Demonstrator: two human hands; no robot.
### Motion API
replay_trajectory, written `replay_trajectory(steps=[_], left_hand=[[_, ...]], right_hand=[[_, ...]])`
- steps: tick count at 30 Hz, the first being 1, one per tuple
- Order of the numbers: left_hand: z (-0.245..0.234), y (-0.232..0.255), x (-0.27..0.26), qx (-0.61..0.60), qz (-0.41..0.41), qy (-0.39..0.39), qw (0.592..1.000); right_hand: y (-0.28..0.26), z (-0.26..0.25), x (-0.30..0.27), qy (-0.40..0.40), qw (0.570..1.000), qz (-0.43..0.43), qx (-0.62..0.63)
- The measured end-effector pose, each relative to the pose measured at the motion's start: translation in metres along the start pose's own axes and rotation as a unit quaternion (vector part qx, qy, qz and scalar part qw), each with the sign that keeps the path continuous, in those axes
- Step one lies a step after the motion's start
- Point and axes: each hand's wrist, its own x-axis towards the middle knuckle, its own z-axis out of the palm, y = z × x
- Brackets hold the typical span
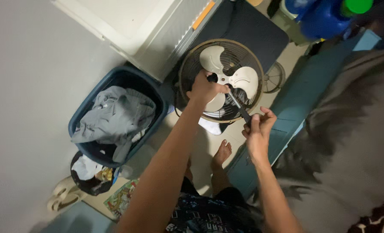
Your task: The person removes the front grille of a small electric fan, then uses a screwdriver to loosen the central nut and remove the fan blades. They continue to unscrew the rear grille and separate the motor housing components.
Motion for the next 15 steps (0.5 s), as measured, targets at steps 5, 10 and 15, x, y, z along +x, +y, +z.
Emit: replay_trajectory(steps=[5, 10, 15], left_hand=[[-0.001, -0.012, 0.009, -0.045, 0.010, -0.013, 0.999], [0.002, -0.017, 0.013, -0.072, 0.006, -0.014, 0.997], [-0.002, -0.007, 0.008, -0.015, -0.011, 0.004, 1.000]], right_hand=[[0.011, 0.003, -0.005, 0.004, 0.986, -0.126, -0.107], [0.013, 0.007, -0.016, 0.000, 0.946, -0.216, -0.243], [-0.001, 0.022, -0.022, 0.038, 0.910, -0.243, -0.333]])
